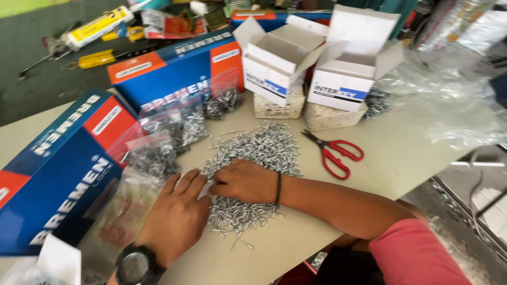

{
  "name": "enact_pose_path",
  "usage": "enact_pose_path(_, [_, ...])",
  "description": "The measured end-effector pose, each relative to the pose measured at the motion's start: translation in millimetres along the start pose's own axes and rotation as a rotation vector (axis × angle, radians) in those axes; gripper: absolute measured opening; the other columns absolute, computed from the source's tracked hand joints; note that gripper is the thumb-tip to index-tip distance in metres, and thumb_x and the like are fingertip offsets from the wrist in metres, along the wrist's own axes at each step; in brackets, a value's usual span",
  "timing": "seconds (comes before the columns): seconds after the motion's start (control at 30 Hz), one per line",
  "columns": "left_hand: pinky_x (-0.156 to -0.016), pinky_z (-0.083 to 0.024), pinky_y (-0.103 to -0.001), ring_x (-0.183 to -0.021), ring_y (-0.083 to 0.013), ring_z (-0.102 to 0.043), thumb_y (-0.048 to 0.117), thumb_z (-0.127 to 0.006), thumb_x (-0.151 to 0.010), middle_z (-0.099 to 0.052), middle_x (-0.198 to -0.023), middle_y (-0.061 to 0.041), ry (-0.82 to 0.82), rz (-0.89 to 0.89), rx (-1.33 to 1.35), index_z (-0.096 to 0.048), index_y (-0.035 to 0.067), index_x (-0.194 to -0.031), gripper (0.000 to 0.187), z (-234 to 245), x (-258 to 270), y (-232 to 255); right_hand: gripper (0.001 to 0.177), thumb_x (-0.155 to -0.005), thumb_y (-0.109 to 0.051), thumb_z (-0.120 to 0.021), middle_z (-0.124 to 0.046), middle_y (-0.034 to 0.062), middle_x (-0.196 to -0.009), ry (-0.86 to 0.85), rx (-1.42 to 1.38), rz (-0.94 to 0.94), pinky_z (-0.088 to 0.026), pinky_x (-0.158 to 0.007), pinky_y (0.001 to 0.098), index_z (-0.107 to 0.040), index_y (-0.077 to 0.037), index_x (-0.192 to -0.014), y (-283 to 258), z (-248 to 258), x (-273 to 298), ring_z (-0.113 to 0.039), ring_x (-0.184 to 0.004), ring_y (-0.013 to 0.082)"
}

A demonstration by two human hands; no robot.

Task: The person sorts a pile of small metal nails on a table, picking them up by hand and placing them into small clear plastic bags. Several boxes of lock hardware and a pair of scissors are visible on the table.

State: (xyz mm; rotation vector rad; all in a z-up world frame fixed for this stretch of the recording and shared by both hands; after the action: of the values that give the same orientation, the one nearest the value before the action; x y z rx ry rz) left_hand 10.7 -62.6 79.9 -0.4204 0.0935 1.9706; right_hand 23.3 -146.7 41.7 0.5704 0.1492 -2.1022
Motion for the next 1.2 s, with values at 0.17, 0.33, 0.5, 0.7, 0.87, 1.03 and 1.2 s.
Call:
enact_pose_path(0.17, [-0.102,-0.045,-0.055,-0.124,-0.0402,-0.056,0.018,-0.066,-0.084,-0.061,-0.124,-0.019,0.028,-0.026,0.103,-0.068,0.008,-0.079,0.011,-3.9,-1.5,-4.7,0.017,-0.094,-0.009,-0.061,-0.056,0.0084,-0.092,-0.005,-0.035,-0.035,-0.048,-0.067,0.0443,-0.063,-0.015,-0.11,6.1,-8.0,2.9,-0.062,-0.075,0.0292])
enact_pose_path(0.33, [-0.105,-0.045,-0.057,-0.13,-0.0456,-0.053,0.023,-0.069,-0.086,-0.056,-0.131,-0.024,0.073,-0.006,0.254,-0.069,0.007,-0.087,0.016,-7.9,-3.7,-17.2,0.024,-0.092,-0.005,-0.06,-0.057,0.0113,-0.102,-0.033,-0.104,-0.073,-0.047,-0.066,0.0443,-0.06,-0.012,-0.116,14.6,-19.9,8.4,-0.063,-0.076,0.0304])
enact_pose_path(0.5, [-0.103,-0.046,-0.043,-0.124,-0.0372,-0.06,0.041,-0.101,-0.053,-0.06,-0.138,-0.02,-0.017,0.312,0.489,-0.033,0.007,-0.154,0.127,-37.7,6.0,-58.6,0.02,-0.093,-0.006,-0.059,-0.059,0.0089,-0.101,-0.014,-0.167,-0.102,-0.049,-0.071,0.0438,-0.061,-0.014,-0.111,14.5,-8.6,1.8,-0.064,-0.086,0.0291])
enact_pose_path(0.7, [-0.098,-0.048,-0.048,-0.098,-0.0313,-0.07,0.042,-0.095,-0.052,-0.074,-0.096,-0.01,0.126,0.294,0.384,-0.061,0.003,-0.135,0.098,-36.4,8.3,-59.9,0.014,-0.106,-0.018,-0.048,-0.059,0.0051,-0.101,0.144,-0.118,-0.05,-0.049,-0.073,0.0368,-0.06,-0.012,-0.111,9.0,8.8,0.7,-0.066,-0.098,0.0255])
enact_pose_path(0.87, [-0.099,-0.048,-0.048,-0.097,-0.0321,-0.071,0.028,-0.092,-0.056,-0.074,-0.095,-0.009,0.119,0.357,0.507,-0.068,0.007,-0.123,0.074,-33.6,6.6,-57.1,0.015,-0.104,-0.016,-0.054,-0.065,0.0033,-0.106,0.151,-0.238,-0.093,-0.051,-0.077,0.0339,-0.064,-0.013,-0.115,14.4,13.3,4.2,-0.067,-0.101,0.0214])
enact_pose_path(1.03, [-0.093,-0.052,-0.046,-0.091,-0.0323,-0.073,0.023,-0.09,-0.066,-0.074,-0.092,-0.01,0.224,0.386,0.674,-0.069,0.005,-0.112,0.054,-40.4,4.0,-50.6,0.02,-0.1,-0.009,-0.059,-0.069,0.0061,-0.106,0.098,-0.292,-0.106,-0.052,-0.08,0.0319,-0.066,-0.01,-0.118,11.0,31.5,-3.9,-0.068,-0.102,0.0186])
enact_pose_path(1.2, [-0.081,-0.056,-0.046,-0.087,-0.0344,-0.072,0.017,-0.092,-0.064,-0.074,-0.093,-0.015,0.353,0.524,0.992,-0.068,0.003,-0.11,0.053,-67.7,16.3,-62.7,0.024,-0.098,-0.008,-0.061,-0.073,0.0098,-0.102,0.308,-0.561,-0.247,-0.055,-0.086,0.0334,-0.068,-0.007,-0.121,60.6,46.3,11.3,-0.07,-0.097,0.0231])
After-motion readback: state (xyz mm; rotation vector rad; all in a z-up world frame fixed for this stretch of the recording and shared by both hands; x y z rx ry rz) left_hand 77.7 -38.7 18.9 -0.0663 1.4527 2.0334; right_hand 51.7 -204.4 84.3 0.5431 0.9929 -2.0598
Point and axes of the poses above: each hand's wrist, its own x-axis away from the middle knuckle, its own z-axis out of the back of the hand, y = z × x, the point moved 9 cm from there along -x, towards the middle knuckle
